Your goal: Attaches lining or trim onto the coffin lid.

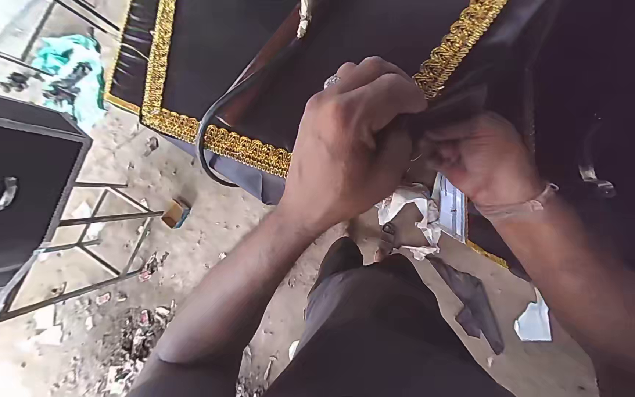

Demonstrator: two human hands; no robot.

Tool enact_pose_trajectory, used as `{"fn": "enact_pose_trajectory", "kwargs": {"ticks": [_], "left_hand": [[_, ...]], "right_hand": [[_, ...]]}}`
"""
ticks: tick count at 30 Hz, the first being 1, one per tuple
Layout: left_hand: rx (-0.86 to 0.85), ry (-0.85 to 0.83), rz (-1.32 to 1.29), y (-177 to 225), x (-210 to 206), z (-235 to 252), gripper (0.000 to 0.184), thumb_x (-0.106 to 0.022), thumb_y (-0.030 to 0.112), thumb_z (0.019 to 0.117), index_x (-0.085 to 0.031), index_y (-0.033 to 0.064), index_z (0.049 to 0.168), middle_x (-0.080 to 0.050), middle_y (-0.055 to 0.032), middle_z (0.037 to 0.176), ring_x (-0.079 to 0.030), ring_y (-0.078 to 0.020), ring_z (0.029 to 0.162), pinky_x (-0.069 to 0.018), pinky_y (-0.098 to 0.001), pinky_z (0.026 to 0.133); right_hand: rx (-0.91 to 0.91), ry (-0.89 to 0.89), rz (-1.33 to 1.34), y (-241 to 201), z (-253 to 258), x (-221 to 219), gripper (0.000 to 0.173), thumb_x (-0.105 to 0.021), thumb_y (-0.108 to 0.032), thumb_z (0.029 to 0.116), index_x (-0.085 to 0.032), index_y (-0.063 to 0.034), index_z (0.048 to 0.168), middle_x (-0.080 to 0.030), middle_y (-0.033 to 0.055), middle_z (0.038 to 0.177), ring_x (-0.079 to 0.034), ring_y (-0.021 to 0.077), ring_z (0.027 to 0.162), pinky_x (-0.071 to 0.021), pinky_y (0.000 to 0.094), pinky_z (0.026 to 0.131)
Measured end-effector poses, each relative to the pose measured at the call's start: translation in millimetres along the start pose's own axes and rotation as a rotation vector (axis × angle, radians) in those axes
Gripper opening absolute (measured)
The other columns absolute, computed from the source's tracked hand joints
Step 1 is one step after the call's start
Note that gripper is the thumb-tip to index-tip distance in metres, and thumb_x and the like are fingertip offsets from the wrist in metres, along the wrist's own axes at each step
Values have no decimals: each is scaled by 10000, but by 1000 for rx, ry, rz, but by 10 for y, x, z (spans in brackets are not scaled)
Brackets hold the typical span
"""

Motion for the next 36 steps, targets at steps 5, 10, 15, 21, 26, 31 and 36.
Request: {"fn": "enact_pose_trajectory", "kwargs": {"ticks": [5,10,15,21,26,31,36], "left_hand": [[-2,44,4,-27,-18,-22,176,-597,71,944,-767,90,985,-732,-47,1139,-667,-125,1072,-558,-296,891],[-21,45,31,-25,-20,-31,182,-586,65,946,-764,77,987,-734,-62,1137,-675,-136,1079,-562,-302,905],[-9,41,26,-31,-21,-17,184,-585,72,941,-763,86,986,-734,-57,1136,-675,-132,1072,-564,-306,898],[-28,60,58,-16,-48,-13,199,-568,58,936,-764,78,965,-741,-64,1109,-668,-149,1069,-541,-317,896],[-34,75,81,-6,-57,-18,200,-568,63,948,-767,76,972,-747,-59,1114,-675,-144,1075,-552,-312,909],[1,65,52,-12,-36,-23,185,-582,71,960,-764,82,989,-744,-44,1132,-686,-114,1091,-572,-293,940],[-19,62,-8,-47,-25,-12,177,-586,53,955,-760,60,990,-742,-64,1113,-694,-124,1075,-587,-297,927]], "right_hand": [[411,-212,-251,156,29,226,94,-681,23,940,-693,19,1033,-752,77,860,-749,161,702,-669,325,676],[1416,-66,-1041,337,238,422,203,-602,-92,1006,-751,17,1092,-744,195,972,-735,286,822,-607,411,719],[1603,67,-1293,298,199,351,206,-558,-99,1020,-710,38,996,-675,218,828,-670,343,648,-521,427,510],[1151,38,-1149,255,119,151,214,-578,-146,960,-706,-2,866,-677,153,720,-678,304,638,-523,494,557],[10,-364,-280,-33,152,184,196,-511,-134,1040,-647,-88,907,-536,-50,605,-371,2,392,-316,145,351],[32,-387,-187,75,99,252,270,-465,-219,1087,-666,-54,1013,-596,-15,662,-443,37,428,-378,171,381],[1357,-151,-1118,208,269,458,259,-609,-211,1025,-741,7,1077,-733,189,996,-728,309,842,-602,457,735]]}}
Point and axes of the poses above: each hand's wrist, its own z-axis towards the middle knuckle, its own x-axis out of the back of the hand, y = z × x, the point moved 1 cm from there along z, towards the middle knuckle
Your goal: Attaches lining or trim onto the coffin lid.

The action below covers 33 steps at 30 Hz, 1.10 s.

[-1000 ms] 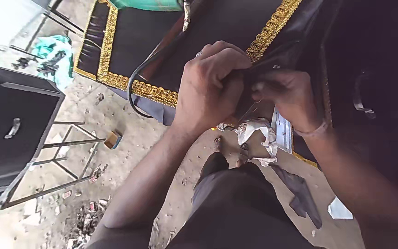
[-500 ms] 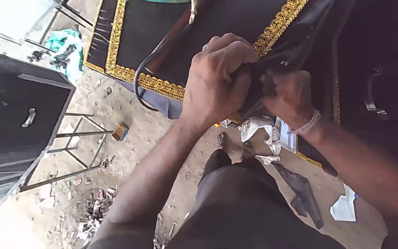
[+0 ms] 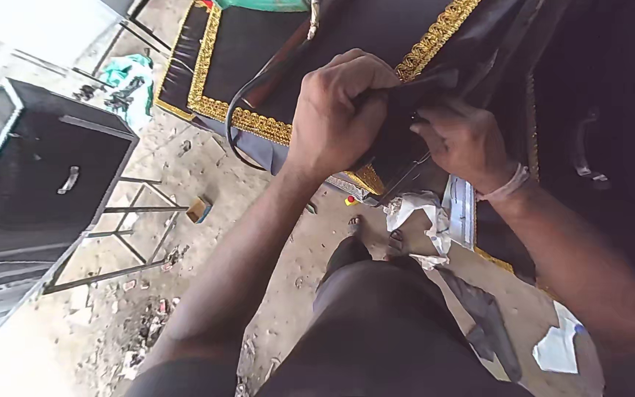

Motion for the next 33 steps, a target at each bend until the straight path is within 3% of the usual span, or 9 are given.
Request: {"fn": "enact_pose_trajectory", "kwargs": {"ticks": [6,10,12,15,19,21,23,25,33], "left_hand": [[-7,13,-11,-3,-5,2,164,-596,38,948,-756,50,976,-743,-73,1098,-698,-129,1057,-589,-290,911],[2,12,33,4,-14,12,168,-593,53,945,-759,62,972,-744,-64,1088,-689,-124,1051,-573,-292,906],[7,8,73,21,-18,17,185,-581,69,944,-763,74,978,-744,-54,1084,-682,-116,1046,-563,-284,895],[5,-2,96,37,-19,15,186,-575,74,950,-756,75,991,-741,-57,1105,-685,-120,1067,-567,-293,916],[-3,-10,98,35,-21,-1,174,-588,70,952,-754,68,1004,-738,-64,1125,-682,-125,1080,-564,-296,931],[-4,-5,85,29,-19,-1,175,-589,64,950,-755,58,1004,-739,-71,1135,-681,-134,1100,-561,-306,952],[-3,-1,62,24,-12,4,174,-586,57,952,-752,52,1003,-737,-72,1134,-686,-129,1093,-573,-304,948],[-6,3,55,27,-9,-3,180,-580,56,956,-754,50,1001,-738,-71,1125,-689,-127,1075,-576,-300,929],[-19,3,30,21,-9,5,171,-588,36,955,-757,43,985,-737,-88,1113,-697,-143,1055,-591,-306,903]], "right_hand": [[249,159,-219,12,50,-143,198,-574,-98,1013,-706,25,934,-655,203,801,-657,333,638,-524,440,517],[-535,54,599,-176,111,-175,209,-584,-105,1008,-700,-37,846,-639,-17,671,-539,25,520,-447,181,484],[-1050,-26,1250,-269,185,-106,207,-494,-121,1055,-630,-64,910,-554,-39,626,-381,3,408,-314,140,364],[-1260,-31,1560,-272,184,-75,196,-487,-179,1062,-616,-74,957,-532,-41,633,-363,8,392,-300,146,339],[-876,-13,1055,-237,123,-103,242,-531,-145,1062,-672,-22,909,-646,5,656,-469,37,402,-392,182,353],[-531,-21,597,-122,35,-96,266,-546,-196,1063,-703,-26,931,-684,6,728,-604,50,534,-530,211,501],[-170,76,162,11,-65,-119,261,-574,-207,1037,-733,-1,1014,-723,121,865,-698,205,728,-587,365,677],[133,139,-97,80,-100,-132,285,-608,-212,1037,-712,42,1116,-680,211,912,-687,320,740,-578,427,637],[465,323,-303,169,18,-261,180,-602,-110,1027,-687,49,1037,-644,196,815,-632,326,646,-510,419,540]]}}
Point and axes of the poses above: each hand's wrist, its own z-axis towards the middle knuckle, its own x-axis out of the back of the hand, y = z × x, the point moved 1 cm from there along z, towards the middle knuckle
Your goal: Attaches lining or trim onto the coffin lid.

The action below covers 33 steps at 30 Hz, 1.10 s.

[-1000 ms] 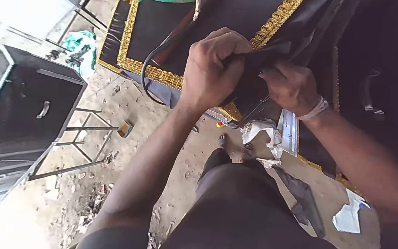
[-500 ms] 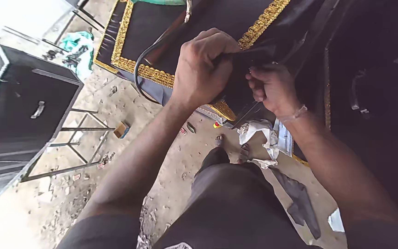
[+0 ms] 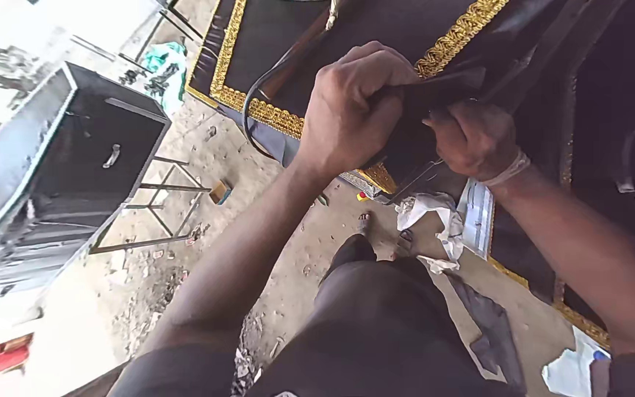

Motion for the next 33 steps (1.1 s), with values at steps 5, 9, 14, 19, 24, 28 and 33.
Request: {"fn": "enact_pose_trajectory", "kwargs": {"ticks": [5,9,14,19,24,28,33], "left_hand": [[-14,-18,13,0,-8,5,170,-587,37,951,-755,42,974,-733,-98,1112,-695,-151,1051,-591,-304,887],[-23,-19,25,4,-13,14,166,-593,44,946,-756,44,974,-733,-97,1108,-688,-149,1051,-577,-298,887],[-20,-19,62,14,-17,7,165,-597,59,958,-758,43,994,-734,-96,1117,-683,-154,1071,-568,-308,914],[-33,-31,105,25,-13,0,179,-583,65,954,-757,54,993,-734,-89,1132,-679,-158,1097,-561,-315,938],[-68,-57,130,35,-9,-18,206,-579,98,970,-783,88,993,-732,-67,1155,-654,-171,1125,-532,-345,953],[-106,-53,166,48,-21,-30,200,-590,99,954,-789,98,981,-737,-65,1146,-653,-179,1120,-521,-355,949],[-87,-63,106,17,-6,-30,197,-602,98,947,-793,104,997,-731,-57,1164,-648,-172,1125,-518,-360,967]], "right_hand": [[38,29,-17,35,-17,-40,190,-587,-119,1034,-663,50,995,-629,191,787,-621,322,636,-506,418,545],[-81,69,-20,-41,-28,-108,204,-592,-134,1024,-674,41,957,-624,189,765,-616,305,614,-494,397,528],[-500,158,119,-307,-4,-208,216,-617,-145,1002,-694,36,913,-705,191,810,-692,266,655,-549,363,547],[-840,150,224,-520,135,-149,179,-624,-121,997,-734,-3,920,-730,118,848,-714,168,778,-583,297,697],[-1006,213,259,-607,195,-198,207,-627,-155,1001,-711,-35,854,-694,73,760,-665,134,678,-551,314,625],[-1029,237,218,-661,208,-230,207,-626,-158,1000,-724,-34,867,-712,78,774,-689,146,697,-570,321,641],[-1020,101,428,-710,18,36,203,-637,-175,1023,-717,-12,1113,-723,122,928,-701,187,751,-607,356,700]]}}
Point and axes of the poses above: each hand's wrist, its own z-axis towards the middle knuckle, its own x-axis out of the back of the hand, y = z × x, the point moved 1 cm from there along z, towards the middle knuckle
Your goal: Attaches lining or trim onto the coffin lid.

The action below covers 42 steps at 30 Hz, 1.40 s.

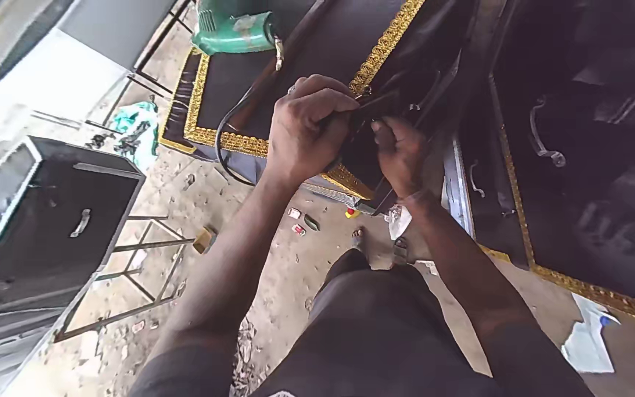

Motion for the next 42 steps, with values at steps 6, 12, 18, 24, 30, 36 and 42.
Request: {"fn": "enact_pose_trajectory", "kwargs": {"ticks": [6,12,18,24,30,36,42], "left_hand": [[-115,15,144,114,10,-116,193,-611,107,970,-792,90,1034,-711,-127,1201,-634,-263,1155,-514,-403,972],[-166,-1,588,465,-299,-582,181,-602,75,979,-768,126,1029,-718,-93,1161,-621,-310,1160,-462,-468,977],[-207,-11,772,331,-495,-870,230,-543,78,1027,-758,95,1106,-691,-38,1340,-500,-252,1411,-311,-480,1197],[-278,-47,797,285,-378,-846,336,-547,80,1022,-685,180,1312,-615,-38,1449,-525,-228,1378,-336,-480,1147],[-192,2,755,346,-289,-489,221,-571,88,1021,-744,126,1153,-687,-91,1286,-636,-294,1105,-471,-451,887],[-320,87,754,213,-318,-572,221,-596,64,996,-767,77,1137,-717,-64,1238,-629,-267,1114,-458,-429,948],[-369,155,806,144,-381,-646,206,-632,80,974,-778,108,1117,-716,-28,1222,-616,-233,1088,-402,-434,987]], "right_hand": [[-174,-34,48,84,-32,579,254,-548,-223,1068,-680,-48,1196,-678,75,847,-605,130,590,-529,297,517],[-19,-140,-19,-536,310,685,325,-558,-337,1062,-697,-54,984,-624,59,687,-569,149,499,-490,323,437],[-339,-329,197,-476,364,239,493,-640,-565,963,-665,-107,781,-539,41,539,-451,151,360,-384,304,331],[-644,-398,645,-562,596,240,166,-686,-112,940,-678,-50,787,-557,-8,564,-356,22,369,-266,173,330],[-437,-504,260,-524,746,379,263,-690,-220,958,-705,-95,728,-596,-37,573,-399,29,402,-313,220,388],[-673,-493,673,-432,728,250,398,-623,-396,1021,-662,-71,795,-559,-10,582,-373,45,369,-300,192,331],[-772,-396,728,-546,655,187,190,-745,-156,911,-660,-53,776,-537,6,576,-352,50,368,-291,191,334]]}}
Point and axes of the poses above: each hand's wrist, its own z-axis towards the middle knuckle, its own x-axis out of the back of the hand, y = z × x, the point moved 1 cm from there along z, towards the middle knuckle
